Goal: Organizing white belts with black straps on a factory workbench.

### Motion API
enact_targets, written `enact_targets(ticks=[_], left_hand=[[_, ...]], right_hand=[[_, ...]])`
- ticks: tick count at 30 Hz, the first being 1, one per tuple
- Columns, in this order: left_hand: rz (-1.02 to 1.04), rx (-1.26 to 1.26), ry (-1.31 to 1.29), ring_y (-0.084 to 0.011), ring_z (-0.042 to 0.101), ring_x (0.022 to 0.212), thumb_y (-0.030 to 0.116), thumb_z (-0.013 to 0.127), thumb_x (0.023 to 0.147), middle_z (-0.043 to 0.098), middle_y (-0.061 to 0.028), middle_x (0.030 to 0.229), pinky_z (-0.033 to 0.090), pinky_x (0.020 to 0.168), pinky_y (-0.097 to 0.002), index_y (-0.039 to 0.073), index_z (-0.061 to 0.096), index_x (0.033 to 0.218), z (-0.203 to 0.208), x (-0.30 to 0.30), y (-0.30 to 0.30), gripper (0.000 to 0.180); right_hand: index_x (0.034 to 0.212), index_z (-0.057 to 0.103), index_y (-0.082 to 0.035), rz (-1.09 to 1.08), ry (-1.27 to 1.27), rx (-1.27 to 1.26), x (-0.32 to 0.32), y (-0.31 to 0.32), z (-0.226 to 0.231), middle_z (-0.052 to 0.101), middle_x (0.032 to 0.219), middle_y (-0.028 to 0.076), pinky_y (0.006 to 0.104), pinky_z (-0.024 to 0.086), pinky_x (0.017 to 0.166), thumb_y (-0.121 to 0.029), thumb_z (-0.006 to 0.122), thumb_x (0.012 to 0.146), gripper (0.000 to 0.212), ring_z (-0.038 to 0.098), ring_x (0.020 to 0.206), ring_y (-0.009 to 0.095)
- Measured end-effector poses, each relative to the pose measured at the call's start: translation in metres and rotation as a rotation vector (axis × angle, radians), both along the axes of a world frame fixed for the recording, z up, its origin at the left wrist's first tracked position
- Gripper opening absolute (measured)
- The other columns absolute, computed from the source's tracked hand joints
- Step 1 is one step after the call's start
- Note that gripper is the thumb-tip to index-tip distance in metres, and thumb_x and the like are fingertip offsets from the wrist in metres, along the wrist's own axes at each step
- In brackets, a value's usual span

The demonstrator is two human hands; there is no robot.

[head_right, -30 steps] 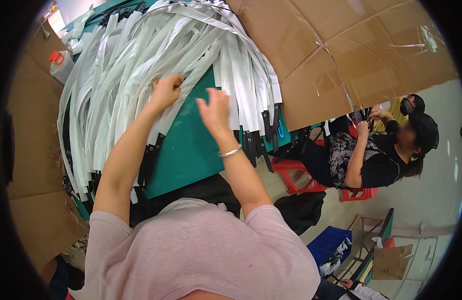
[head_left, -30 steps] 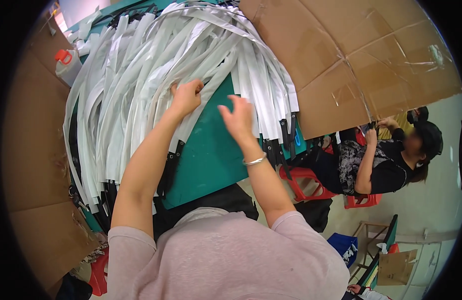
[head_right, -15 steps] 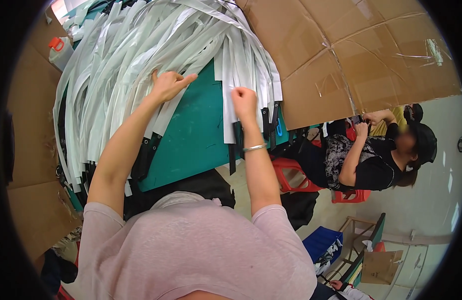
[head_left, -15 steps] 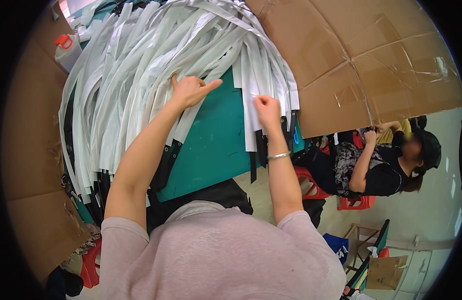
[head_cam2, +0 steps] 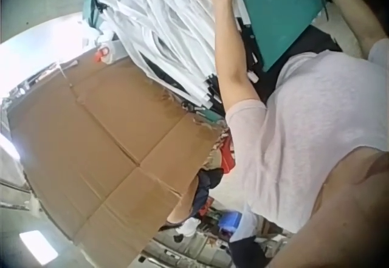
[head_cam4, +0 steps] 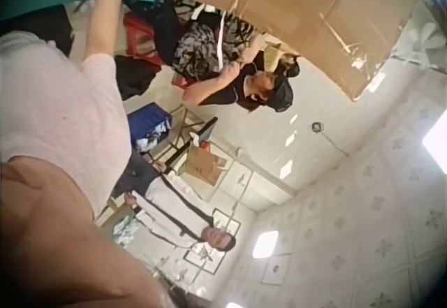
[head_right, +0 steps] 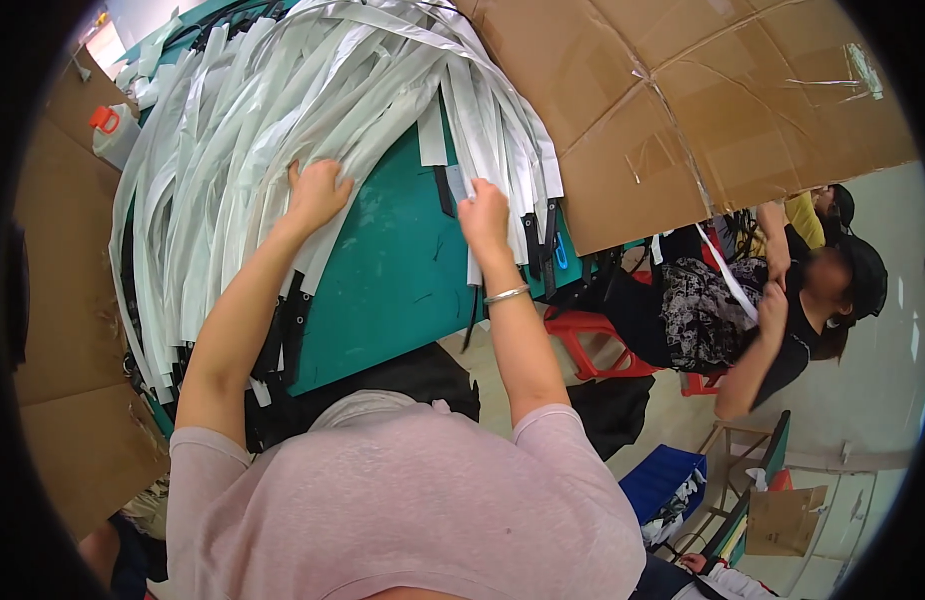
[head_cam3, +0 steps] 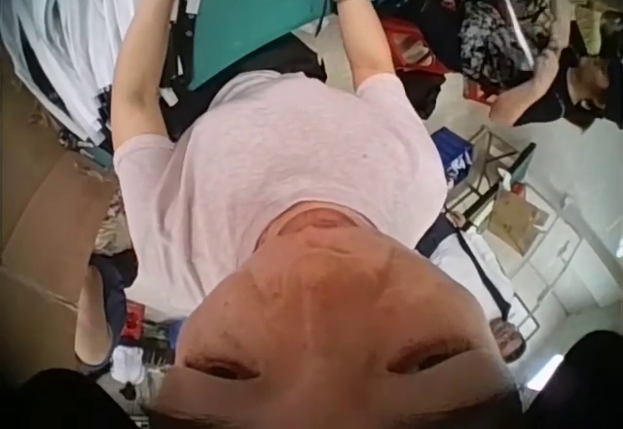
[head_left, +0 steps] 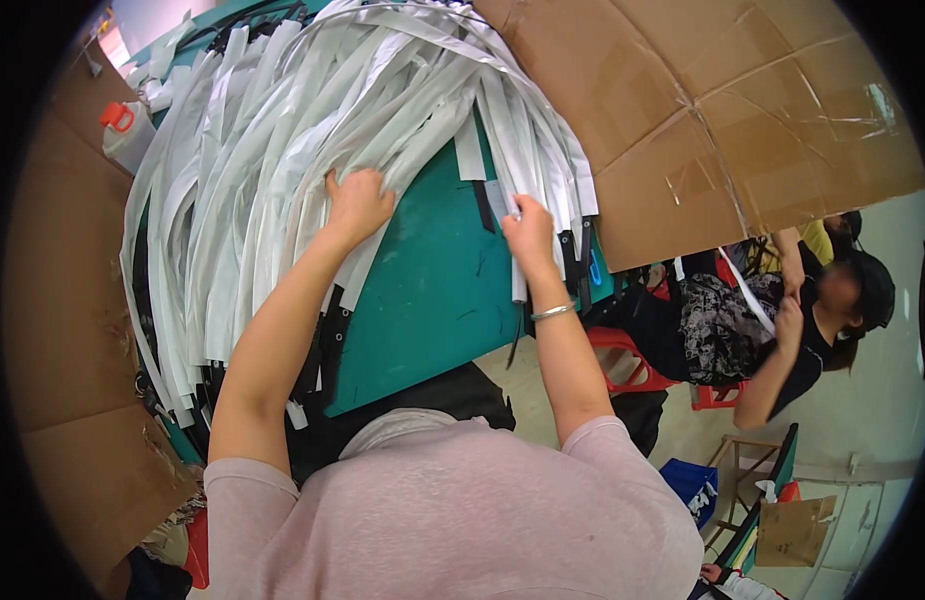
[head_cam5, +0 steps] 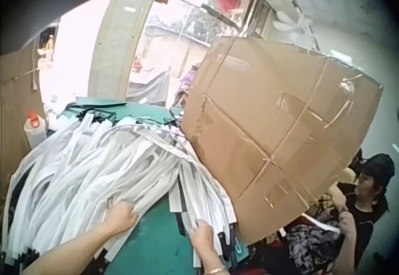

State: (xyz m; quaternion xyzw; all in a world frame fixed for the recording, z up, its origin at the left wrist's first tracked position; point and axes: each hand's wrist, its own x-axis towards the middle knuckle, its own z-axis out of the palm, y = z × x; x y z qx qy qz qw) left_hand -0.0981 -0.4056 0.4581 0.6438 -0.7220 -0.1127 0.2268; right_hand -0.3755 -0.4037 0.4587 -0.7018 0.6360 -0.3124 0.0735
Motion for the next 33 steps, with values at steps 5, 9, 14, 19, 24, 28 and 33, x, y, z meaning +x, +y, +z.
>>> enact_targets(ticks=[5, 9, 14, 19, 24, 28, 33], left_hand=[[-0.044, -0.088, 0.175, -0.0307, 0.059, 0.096, 0.034, 0.062, 0.077, 0.064, -0.0106, 0.093, 0.011, 0.098, -0.0717, 0.007, 0.07, 0.086, 0.011, -0.012, 0.006, 0.029], [0.049, 0.102, 0.14, -0.0303, 0.061, 0.095, 0.035, 0.069, 0.066, 0.066, -0.0095, 0.085, 0.008, 0.1, -0.0719, 0.009, 0.073, 0.081, 0.022, -0.016, 0.0, 0.03], [0.173, 0.201, -0.012, -0.0303, 0.062, 0.081, 0.023, 0.06, 0.067, 0.064, -0.014, 0.077, 0.01, 0.099, -0.071, 0.002, 0.063, 0.062, 0.012, -0.017, -0.017, 0.022], [0.189, 0.234, 0.195, -0.0341, 0.062, 0.075, 0.027, 0.058, 0.069, 0.063, -0.0157, 0.066, 0.011, 0.101, -0.0668, 0.003, 0.063, 0.061, 0.026, -0.013, -0.018, 0.026], [0.23, 0.097, 0.326, -0.0345, 0.064, 0.076, 0.032, 0.059, 0.072, 0.066, -0.0162, 0.067, 0.012, 0.105, -0.059, 0.005, 0.069, 0.068, 0.018, -0.015, -0.018, 0.03], [0.295, 0.128, 0.377, -0.0312, 0.064, 0.08, 0.037, 0.06, 0.073, 0.067, -0.0152, 0.07, 0.02, 0.103, -0.0511, 0.008, 0.074, 0.079, 0.001, 0.005, -0.024, 0.033], [0.193, 0.302, 0.213, -0.0319, 0.062, 0.09, 0.042, 0.062, 0.074, 0.068, -0.0145, 0.081, 0.017, 0.102, -0.059, 0.004, 0.07, 0.088, 0.031, -0.014, -0.025, 0.041]], right_hand=[[0.088, 0.063, 0.004, 0.269, -0.378, 0.13, 0.066, 0.015, 0.021, 0.065, 0.081, 0.021, 0.0431, 0.049, 0.07, -0.007, 0.061, 0.069, 0.022, 0.064, 0.077, 0.036], [0.088, 0.063, 0.003, 0.516, -0.336, 0.506, 0.109, 0.019, 0.02, 0.061, 0.069, 0.015, 0.0337, 0.047, 0.062, -0.016, 0.062, 0.077, 0.021, 0.059, 0.065, 0.019], [0.095, 0.064, 0.004, -0.064, -0.104, -0.048, 0.073, -0.053, -0.011, 0.067, 0.092, 0.02, 0.0407, 0.052, 0.075, -0.018, 0.066, 0.074, 0.031, 0.065, 0.083, 0.034], [0.099, 0.063, 0.004, -0.217, -0.116, 0.415, 0.102, -0.088, 0.013, 0.063, 0.106, 0.026, 0.0431, 0.051, 0.083, -0.026, 0.073, 0.069, 0.043, 0.061, 0.099, 0.039], [0.094, 0.068, 0.002, -0.075, -0.131, 0.591, 0.067, -0.114, 0.021, 0.065, 0.105, 0.023, 0.039, 0.052, 0.084, -0.019, 0.076, 0.068, 0.034, 0.063, 0.101, 0.036], [0.074, 0.067, -0.001, 0.137, -0.569, 0.763, 0.039, -0.044, 0.039, 0.064, 0.067, 0.007, 0.0277, 0.045, 0.054, -0.022, 0.08, 0.067, 0.026, 0.056, 0.056, 0.013], [0.068, 0.063, 0.002, 0.265, -0.828, 0.672, 0.116, 0.093, -0.005, 0.061, 0.063, 0.005, 0.0301, 0.044, 0.052, -0.017, 0.076, 0.072, 0.024, 0.053, 0.056, 0.01]])
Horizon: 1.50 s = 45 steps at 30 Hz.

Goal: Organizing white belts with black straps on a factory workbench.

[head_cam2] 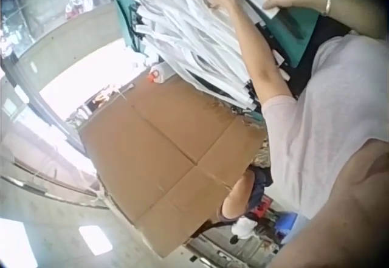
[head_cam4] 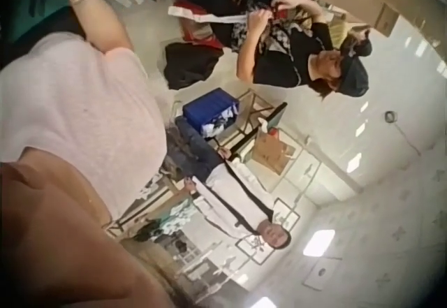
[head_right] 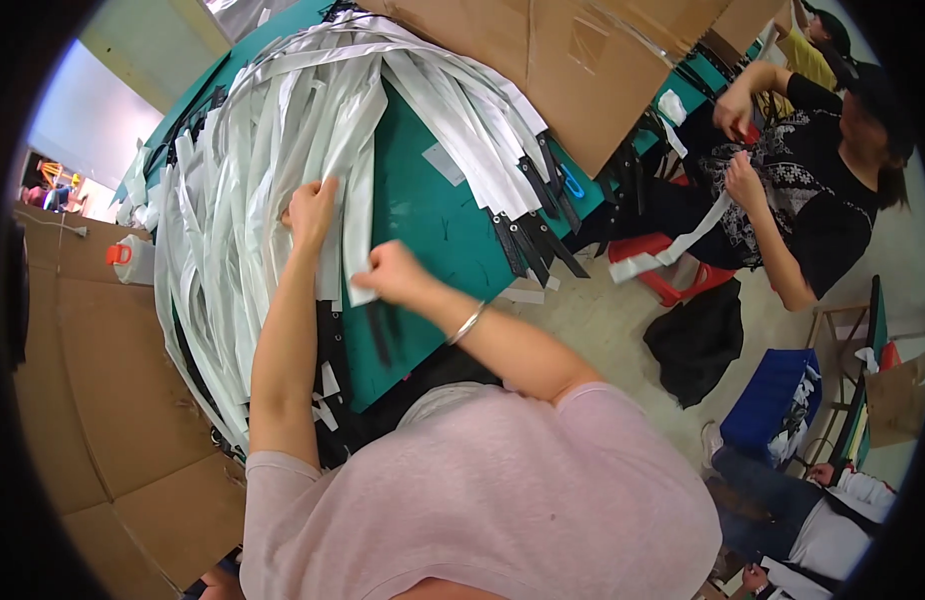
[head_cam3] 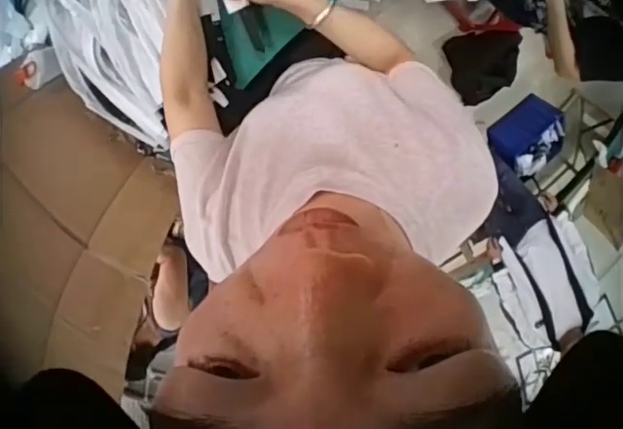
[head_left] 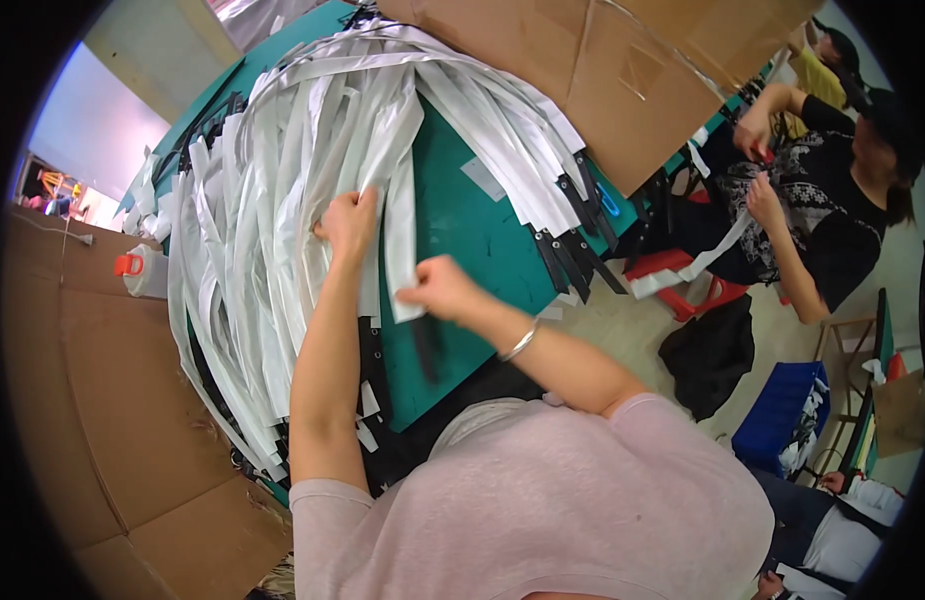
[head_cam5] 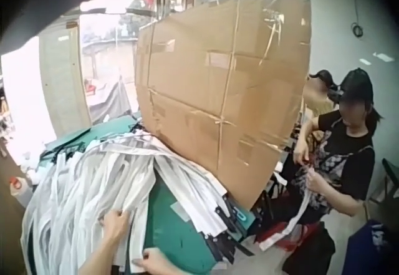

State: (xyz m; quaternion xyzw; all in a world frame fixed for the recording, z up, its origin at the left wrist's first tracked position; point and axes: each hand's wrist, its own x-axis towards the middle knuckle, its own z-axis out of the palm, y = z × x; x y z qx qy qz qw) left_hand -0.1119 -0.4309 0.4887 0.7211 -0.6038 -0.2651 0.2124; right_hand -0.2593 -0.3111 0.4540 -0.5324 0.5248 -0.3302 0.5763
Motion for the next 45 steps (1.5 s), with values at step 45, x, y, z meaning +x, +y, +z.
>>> enact_targets(ticks=[45], left_hand=[[-0.136, -0.017, 0.05, -0.0287, 0.064, 0.089, 0.05, 0.054, 0.08, 0.067, -0.0096, 0.078, -0.008, 0.105, -0.0644, 0.009, 0.073, 0.089, 0.009, -0.052, 0.024, 0.046]], right_hand=[[0.092, 0.06, 0.0, -0.361, 0.392, -0.563, -0.062, -0.071, 0.01, 0.064, 0.083, 0.024, 0.0473, 0.05, 0.074, -0.009, 0.062, 0.071, 0.023, 0.062, 0.082, 0.042]])
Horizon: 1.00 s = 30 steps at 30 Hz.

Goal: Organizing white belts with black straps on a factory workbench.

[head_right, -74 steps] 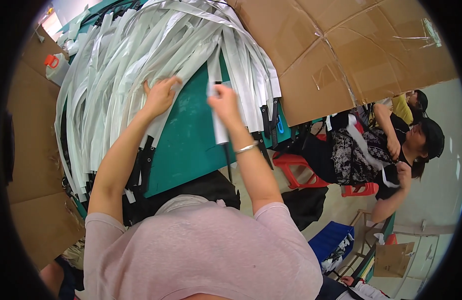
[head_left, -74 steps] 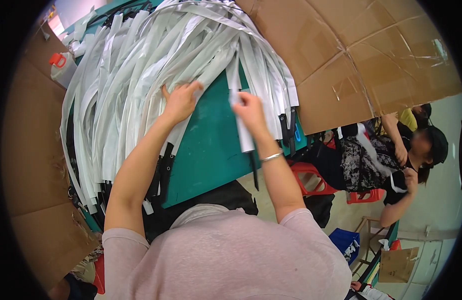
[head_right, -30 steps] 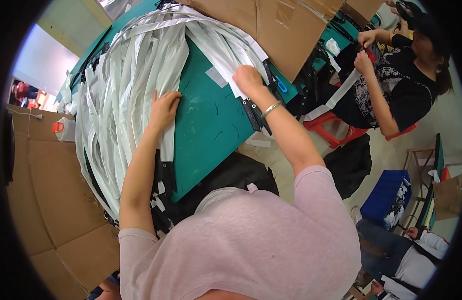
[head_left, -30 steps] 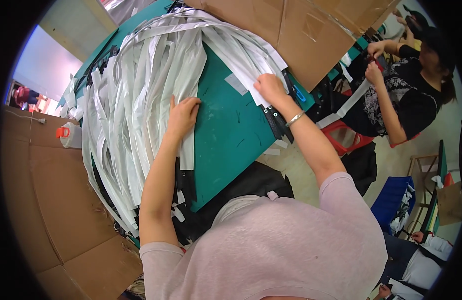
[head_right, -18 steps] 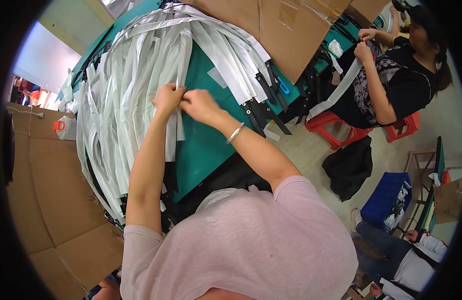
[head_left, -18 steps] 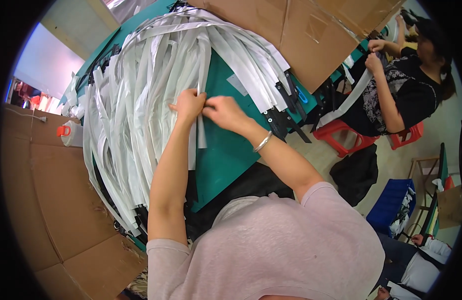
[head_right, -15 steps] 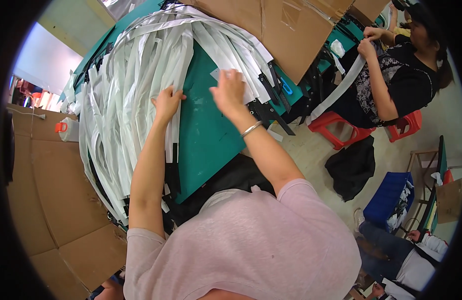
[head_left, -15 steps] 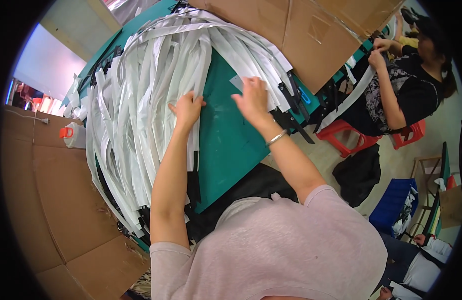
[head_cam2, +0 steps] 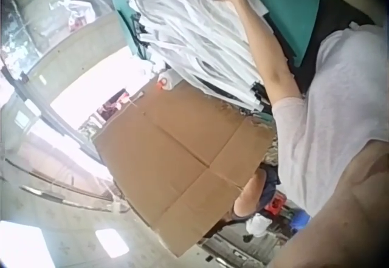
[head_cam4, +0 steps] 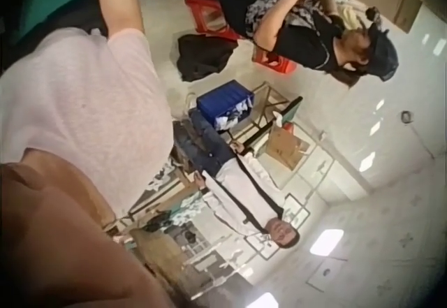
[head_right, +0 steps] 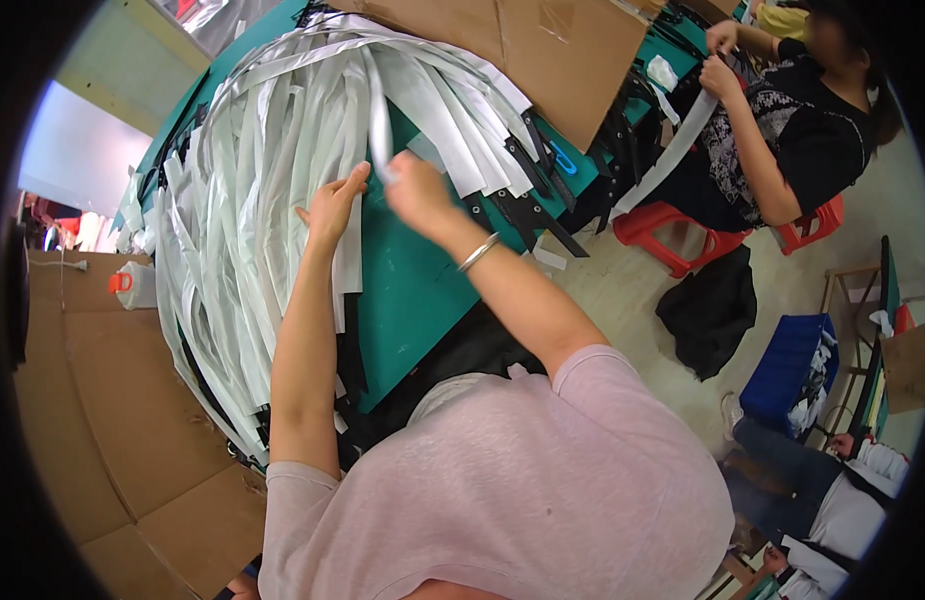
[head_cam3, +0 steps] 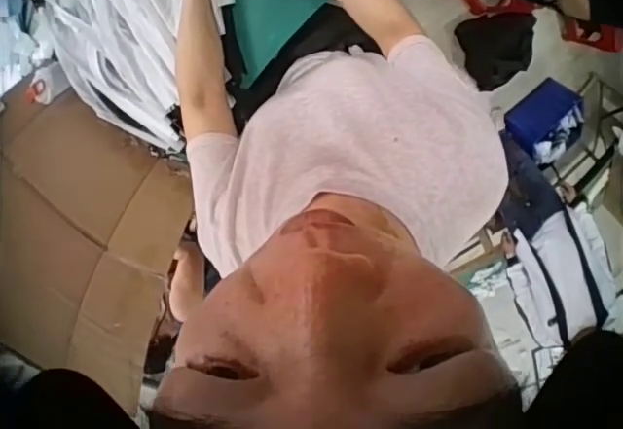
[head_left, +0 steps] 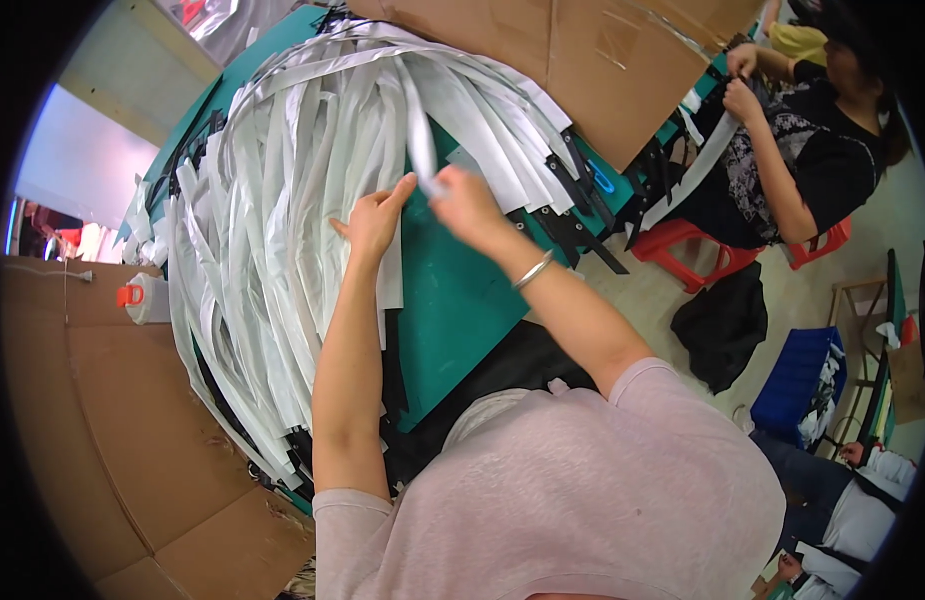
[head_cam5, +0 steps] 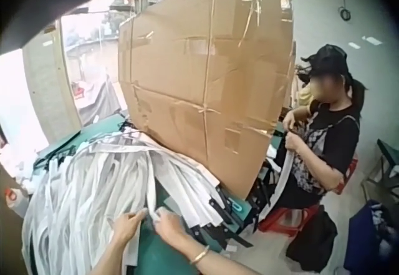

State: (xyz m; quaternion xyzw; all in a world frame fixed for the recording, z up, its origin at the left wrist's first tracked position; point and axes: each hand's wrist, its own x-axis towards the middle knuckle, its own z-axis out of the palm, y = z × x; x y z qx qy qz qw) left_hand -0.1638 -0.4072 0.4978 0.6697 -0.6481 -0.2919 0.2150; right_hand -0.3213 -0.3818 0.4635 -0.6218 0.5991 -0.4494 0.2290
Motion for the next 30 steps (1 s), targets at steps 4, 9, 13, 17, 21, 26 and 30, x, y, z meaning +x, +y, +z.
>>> enact_targets(ticks=[4, 9, 13, 17, 21, 26, 30], left_hand=[[-0.011, 0.018, -0.067, -0.0319, 0.063, 0.083, 0.039, 0.055, 0.08, 0.067, -0.0107, 0.074, -0.007, 0.105, -0.065, 0.007, 0.072, 0.081, -0.016, 0.013, -0.007, 0.037], [-0.022, -0.194, -0.037, -0.0306, 0.062, 0.088, 0.033, 0.051, 0.084, 0.067, -0.008, 0.076, -0.005, 0.103, -0.0677, 0.009, 0.068, 0.095, -0.035, 0.01, -0.004, 0.031], [-0.095, -0.259, -0.005, -0.0272, 0.062, 0.096, 0.034, 0.048, 0.089, 0.067, -0.0049, 0.08, -0.009, 0.103, -0.0672, 0.013, 0.063, 0.11, -0.036, 0.006, 0.0, 0.034], [-0.015, -0.226, 0.07, -0.0256, 0.062, 0.095, 0.039, 0.051, 0.089, 0.068, -0.0047, 0.082, -0.011, 0.102, -0.0662, 0.013, 0.066, 0.104, -0.034, 0.003, -0.005, 0.034], [-0.018, 0.034, -0.085, -0.0249, 0.063, 0.093, 0.044, 0.05, 0.088, 0.068, -0.0023, 0.083, -0.009, 0.102, -0.0671, 0.012, 0.069, 0.094, -0.019, 0.0, -0.011, 0.038], [-0.051, -0.016, -0.043, -0.0333, 0.062, 0.097, 0.029, 0.043, 0.089, 0.07, -0.0097, 0.088, -0.004, 0.101, -0.0696, 0.011, 0.063, 0.098, -0.017, 0.005, -0.012, 0.028], [0.011, -0.226, -0.031, -0.0328, 0.062, 0.095, 0.019, 0.041, 0.09, 0.068, -0.0078, 0.083, -0.003, 0.101, -0.0709, 0.014, 0.057, 0.107, -0.026, 0.003, -0.004, 0.024]], right_hand=[[0.096, 0.058, 0.002, 0.238, -0.049, 0.184, 0.033, 0.012, 0.011, 0.063, 0.088, 0.02, 0.0414, 0.049, 0.074, -0.015, 0.071, 0.072, 0.032, 0.06, 0.082, 0.038], [0.105, 0.057, 0.0, -0.494, 0.444, 0.021, -0.05, -0.007, -0.006, 0.062, 0.098, 0.02, 0.043, 0.044, 0.085, -0.012, 0.075, 0.069, 0.042, 0.056, 0.094, 0.037], [0.091, 0.063, -0.001, -0.336, 0.433, 0.106, -0.06, -0.019, -0.011, 0.065, 0.088, 0.019, 0.0403, 0.049, 0.074, -0.011, 0.071, 0.071, 0.024, 0.062, 0.085, 0.035], [0.079, 0.066, -0.001, -0.039, -0.006, 0.224, 0.006, -0.007, -0.001, 0.065, 0.072, 0.019, 0.038, 0.05, 0.063, -0.02, 0.068, 0.072, 0.019, 0.065, 0.068, 0.031], [0.08, 0.066, 0.001, 0.25, -0.209, 0.204, 0.032, 0.012, 0.007, 0.065, 0.076, 0.021, 0.0403, 0.051, 0.068, -0.018, 0.065, 0.073, 0.021, 0.064, 0.074, 0.037], [0.099, 0.061, 0.001, -0.327, 0.416, 0.19, -0.062, 0.013, 0.003, 0.055, 0.101, 0.016, 0.0411, 0.043, 0.085, -0.026, 0.082, 0.066, 0.047, 0.051, 0.097, 0.034], [0.098, 0.061, -0.001, -0.261, 0.501, 0.018, -0.054, 0.01, -0.001, 0.054, 0.105, 0.016, 0.0444, 0.042, 0.085, -0.027, 0.079, 0.07, 0.042, 0.049, 0.104, 0.033]])
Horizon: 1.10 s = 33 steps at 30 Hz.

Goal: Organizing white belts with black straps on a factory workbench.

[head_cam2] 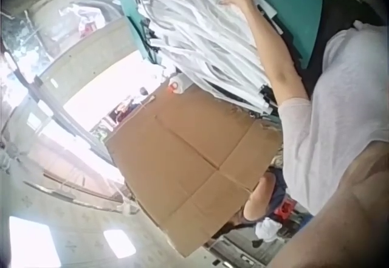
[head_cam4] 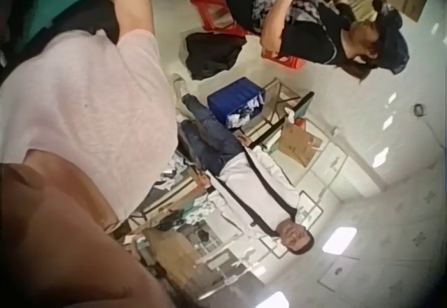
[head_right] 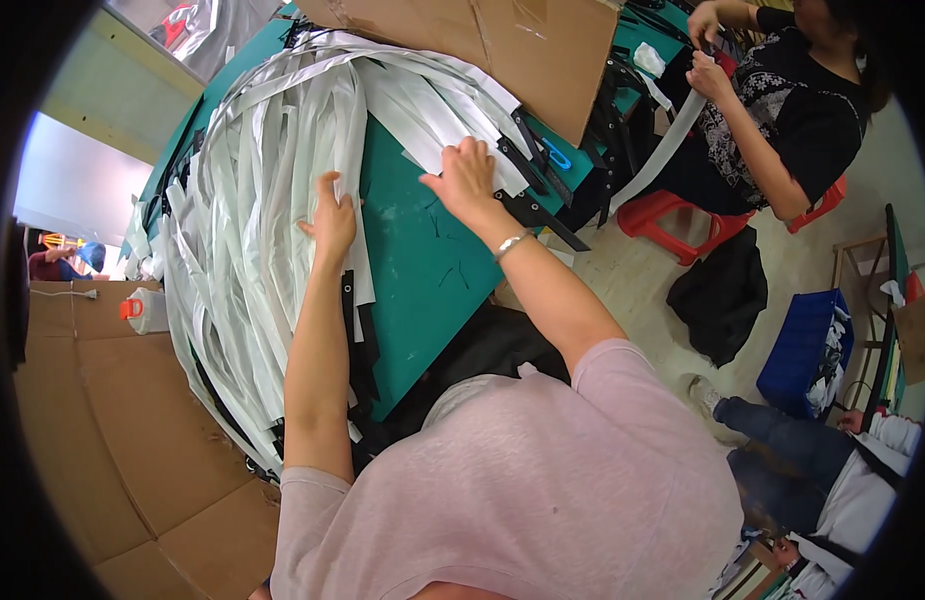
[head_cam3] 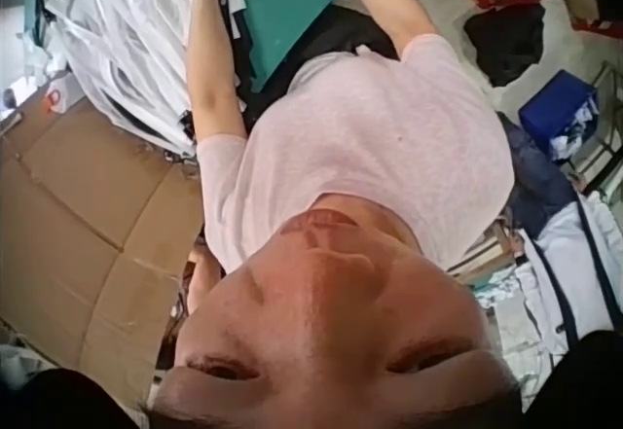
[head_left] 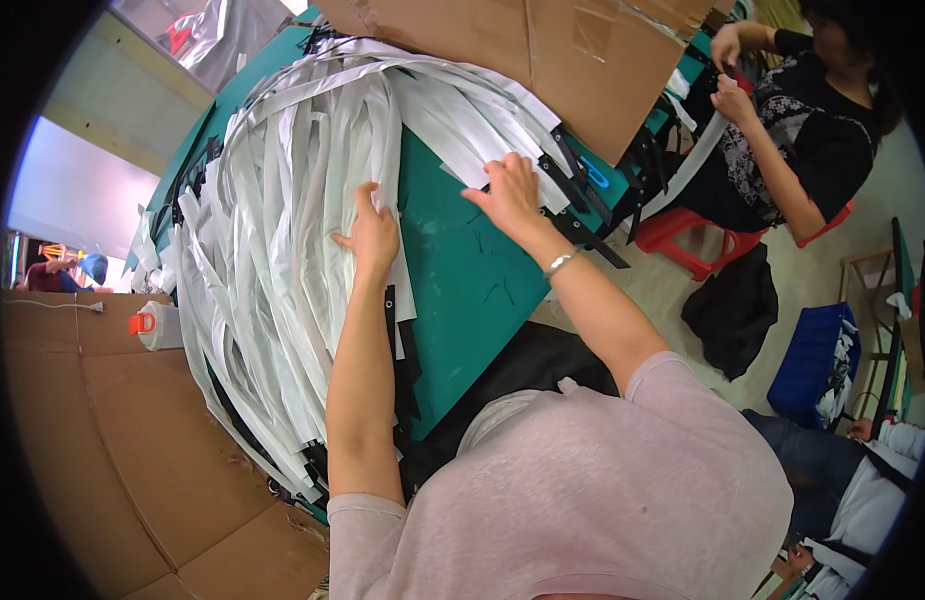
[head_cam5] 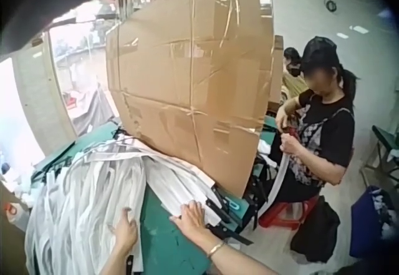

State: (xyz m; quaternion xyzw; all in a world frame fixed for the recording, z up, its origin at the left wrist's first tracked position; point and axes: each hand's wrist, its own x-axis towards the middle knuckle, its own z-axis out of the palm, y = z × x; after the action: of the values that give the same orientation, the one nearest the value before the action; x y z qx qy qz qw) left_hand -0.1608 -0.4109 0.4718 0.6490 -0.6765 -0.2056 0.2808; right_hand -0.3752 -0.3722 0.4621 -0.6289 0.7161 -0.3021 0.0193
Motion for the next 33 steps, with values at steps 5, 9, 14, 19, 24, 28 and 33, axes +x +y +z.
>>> enact_targets(ticks=[5, 9, 14, 19, 24, 28, 33], left_hand=[[-0.043, 0.108, -0.091, -0.0308, 0.062, 0.092, 0.005, 0.04, 0.088, 0.063, -0.0046, 0.075, -0.002, 0.101, -0.0716, 0.017, 0.053, 0.109, 0.005, 0.005, 0.0, 0.027], [-0.112, 0.118, -0.125, -0.0311, 0.061, 0.096, 0.009, 0.04, 0.089, 0.066, -0.0057, 0.081, -0.004, 0.102, -0.0704, 0.017, 0.059, 0.108, 0.013, -0.006, 0.003, 0.028], [-0.015, 0.25, -0.016, -0.0285, 0.058, 0.109, 0.042, 0.05, 0.085, 0.069, -0.0082, 0.097, -0.008, 0.104, -0.0662, 0.013, 0.072, 0.096, 0.027, -0.01, -0.005, 0.038], [0.062, 0.209, -0.209, -0.0339, 0.061, 0.103, 0.043, 0.059, 0.076, 0.07, -0.0102, 0.099, 0.003, 0.101, -0.0717, 0.013, 0.072, 0.094, 0.02, -0.011, -0.006, 0.038], [0.003, 0.149, -0.202, -0.0338, 0.063, 0.098, 0.036, 0.057, 0.079, 0.07, -0.0092, 0.093, 0.002, 0.101, -0.0721, 0.013, 0.071, 0.096, 0.015, -0.011, -0.011, 0.032], [-0.028, 0.258, -0.228, -0.0347, 0.062, 0.1, 0.037, 0.057, 0.08, 0.069, -0.0104, 0.098, 0.002, 0.101, -0.0727, 0.012, 0.07, 0.098, 0.018, -0.004, -0.016, 0.034], [0.05, 0.295, -0.149, -0.0327, 0.063, 0.101, 0.043, 0.058, 0.078, 0.07, -0.0112, 0.095, 0.002, 0.101, -0.0729, 0.008, 0.069, 0.091, 0.033, -0.026, -0.011, 0.039]], right_hand=[[0.1, 0.063, 0.001, -0.149, -0.02, 0.258, 0.015, -0.038, 0.006, 0.057, 0.111, 0.02, 0.0442, 0.042, 0.091, -0.028, 0.077, 0.072, 0.043, 0.051, 0.108, 0.034], [0.092, 0.066, 0.0, -0.211, -0.142, 0.397, 0.014, -0.062, 0.006, 0.063, 0.109, 0.022, 0.0457, 0.047, 0.09, -0.013, 0.069, 0.076, 0.021, 0.058, 0.107, 0.037], [0.085, 0.067, 0.0, 0.197, -0.31, 0.383, 0.057, -0.044, -0.012, 0.066, 0.088, 0.024, 0.0459, 0.053, 0.078, -0.008, 0.063, 0.072, 0.016, 0.065, 0.089, 0.037], [0.088, 0.066, -0.003, 0.209, -0.568, 0.126, 0.061, 0.005, 0.013, 0.066, 0.091, 0.021, 0.0448, 0.051, 0.079, -0.022, 0.074, 0.07, 0.027, 0.064, 0.09, 0.036], [0.1, 0.06, -0.002, -0.317, -0.102, 0.139, -0.029, 0.003, 0.0, 0.061, 0.1, 0.017, 0.0461, 0.046, 0.082, -0.015, 0.077, 0.068, 0.039, 0.059, 0.095, 0.035], [0.091, 0.062, -0.001, -0.11, -0.189, 0.186, -0.008, 0.003, 0.001, 0.065, 0.085, 0.02, 0.0463, 0.05, 0.073, -0.013, 0.068, 0.073, 0.022, 0.064, 0.082, 0.037], [0.086, 0.058, -0.002, 0.257, -0.507, 0.154, 0.088, 0.01, 0.005, 0.064, 0.081, 0.023, 0.0508, 0.05, 0.072, -0.016, 0.063, 0.075, 0.018, 0.063, 0.08, 0.042]])
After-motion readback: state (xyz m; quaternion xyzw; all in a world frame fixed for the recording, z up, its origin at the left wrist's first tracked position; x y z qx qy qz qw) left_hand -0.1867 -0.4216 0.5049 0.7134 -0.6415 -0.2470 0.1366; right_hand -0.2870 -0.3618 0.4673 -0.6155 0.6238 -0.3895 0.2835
